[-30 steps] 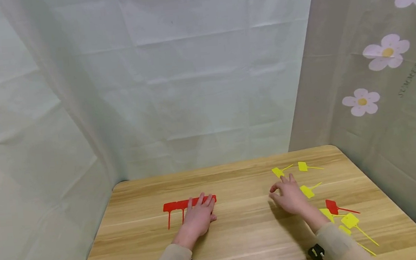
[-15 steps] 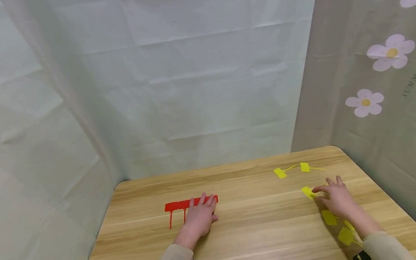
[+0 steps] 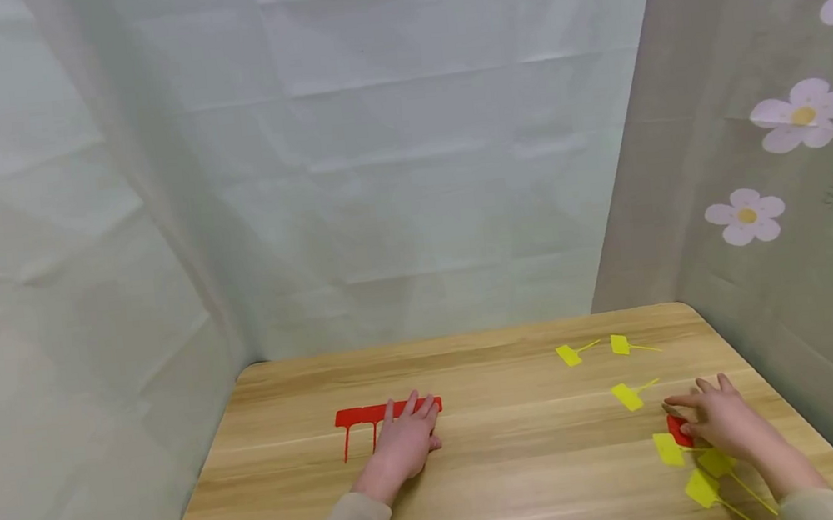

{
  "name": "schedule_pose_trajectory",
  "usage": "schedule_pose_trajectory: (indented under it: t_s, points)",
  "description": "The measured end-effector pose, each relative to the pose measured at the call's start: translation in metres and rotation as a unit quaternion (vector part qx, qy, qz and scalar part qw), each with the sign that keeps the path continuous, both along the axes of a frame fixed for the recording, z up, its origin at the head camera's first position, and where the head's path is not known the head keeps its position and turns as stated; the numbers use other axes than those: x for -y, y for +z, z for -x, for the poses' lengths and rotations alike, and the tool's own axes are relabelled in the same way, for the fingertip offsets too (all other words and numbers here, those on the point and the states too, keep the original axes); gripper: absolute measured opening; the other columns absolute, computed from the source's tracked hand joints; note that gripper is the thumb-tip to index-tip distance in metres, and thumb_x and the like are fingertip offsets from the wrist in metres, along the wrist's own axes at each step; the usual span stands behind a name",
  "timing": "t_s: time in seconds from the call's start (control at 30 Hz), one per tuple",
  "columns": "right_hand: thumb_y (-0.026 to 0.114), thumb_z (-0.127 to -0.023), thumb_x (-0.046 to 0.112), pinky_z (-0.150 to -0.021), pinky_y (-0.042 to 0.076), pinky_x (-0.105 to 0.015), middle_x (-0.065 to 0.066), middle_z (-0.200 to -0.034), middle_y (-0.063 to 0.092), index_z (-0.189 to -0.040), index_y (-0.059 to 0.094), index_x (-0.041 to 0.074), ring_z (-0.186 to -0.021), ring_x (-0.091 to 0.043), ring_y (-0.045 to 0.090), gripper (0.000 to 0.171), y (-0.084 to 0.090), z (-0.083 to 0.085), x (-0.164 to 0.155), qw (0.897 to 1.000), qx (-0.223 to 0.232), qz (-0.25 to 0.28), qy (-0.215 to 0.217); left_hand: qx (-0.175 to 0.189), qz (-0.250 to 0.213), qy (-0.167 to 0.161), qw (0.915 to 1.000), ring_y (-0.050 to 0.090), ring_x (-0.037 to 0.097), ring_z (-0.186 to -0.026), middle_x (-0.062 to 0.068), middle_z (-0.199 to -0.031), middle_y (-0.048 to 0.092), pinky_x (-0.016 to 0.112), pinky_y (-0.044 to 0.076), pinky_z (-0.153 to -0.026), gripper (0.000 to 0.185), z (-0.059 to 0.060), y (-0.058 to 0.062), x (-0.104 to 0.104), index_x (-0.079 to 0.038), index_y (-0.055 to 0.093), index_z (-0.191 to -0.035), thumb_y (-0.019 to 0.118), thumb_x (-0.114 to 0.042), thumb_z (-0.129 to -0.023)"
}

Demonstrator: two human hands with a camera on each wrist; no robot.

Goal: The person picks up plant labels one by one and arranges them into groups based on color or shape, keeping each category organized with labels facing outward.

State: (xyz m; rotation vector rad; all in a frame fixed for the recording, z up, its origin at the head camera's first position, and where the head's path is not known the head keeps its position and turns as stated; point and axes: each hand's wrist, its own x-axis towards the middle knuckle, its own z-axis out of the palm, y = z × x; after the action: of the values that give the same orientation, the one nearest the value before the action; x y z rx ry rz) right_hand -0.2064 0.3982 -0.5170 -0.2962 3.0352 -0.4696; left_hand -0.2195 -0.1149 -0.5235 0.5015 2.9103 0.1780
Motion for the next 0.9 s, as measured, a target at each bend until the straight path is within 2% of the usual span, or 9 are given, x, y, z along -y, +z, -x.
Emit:
schedule_pose_trajectory:
  t_s: [0.27, 0.5, 0.73, 0.9]
  points:
    - [0.092, -0.081, 0.023, -0.096, 0.026, -0.093, -0.055, -0.133, 0.047, -0.128, 0.076, 0.002, -0.123, -0.09, 0.021, 0.054, 0.0, -0.0072, -0.0042, 1.0, 0.014, 0.006, 0.022, 0.0, 0.006, 0.006, 1.0, 0.026, 0.035, -0.161, 0.007, -0.168, 0.045, 0.065, 0.015, -0.128, 0.066, -0.0018, -0.0049, -0.0007, -0.009, 0.054, -0.158, 0.072, -0.036, -0.102]
    - [0.089, -0.084, 0.025, -0.098, 0.028, -0.091, -0.052, -0.129, 0.053, -0.124, 0.078, 0.004, -0.122, -0.089, 0.026, 0.047, 0.0, -0.0066, -0.0048, 0.999, -0.008, -0.015, 0.032, -0.005, 0.006, 0.005, 1.0, 0.027, 0.035, -0.161, 0.008, -0.167, 0.046, 0.065, 0.017, -0.127, 0.065, -0.001, -0.0038, 0.0004, -0.008, 0.055, -0.158, 0.072, -0.036, -0.101]
    - [0.095, -0.077, 0.028, -0.097, 0.033, -0.089, -0.049, -0.13, 0.055, -0.124, 0.079, 0.005, -0.126, -0.085, 0.029, 0.055, -0.0005, -0.0066, -0.0053, 1.0, -0.012, -0.023, 0.015, -0.001, 0.002, 0.008, 1.0, 0.026, 0.035, -0.161, 0.007, -0.167, 0.045, 0.065, 0.015, -0.128, 0.066, 0.001, -0.0017, -0.0011, -0.008, 0.054, -0.158, 0.073, -0.035, -0.101]
    - [0.095, -0.077, 0.028, -0.097, 0.034, -0.088, -0.046, -0.131, 0.057, -0.125, 0.08, 0.008, -0.128, -0.083, 0.03, 0.054, 0.0001, -0.0058, -0.0024, 0.999, 0.0, -0.041, -0.006, 0.0, 0.002, 0.007, 1.0, 0.026, 0.035, -0.161, 0.007, -0.167, 0.045, 0.065, 0.015, -0.128, 0.066, 0.0003, -0.001, -0.001, -0.008, 0.054, -0.158, 0.073, -0.035, -0.101]
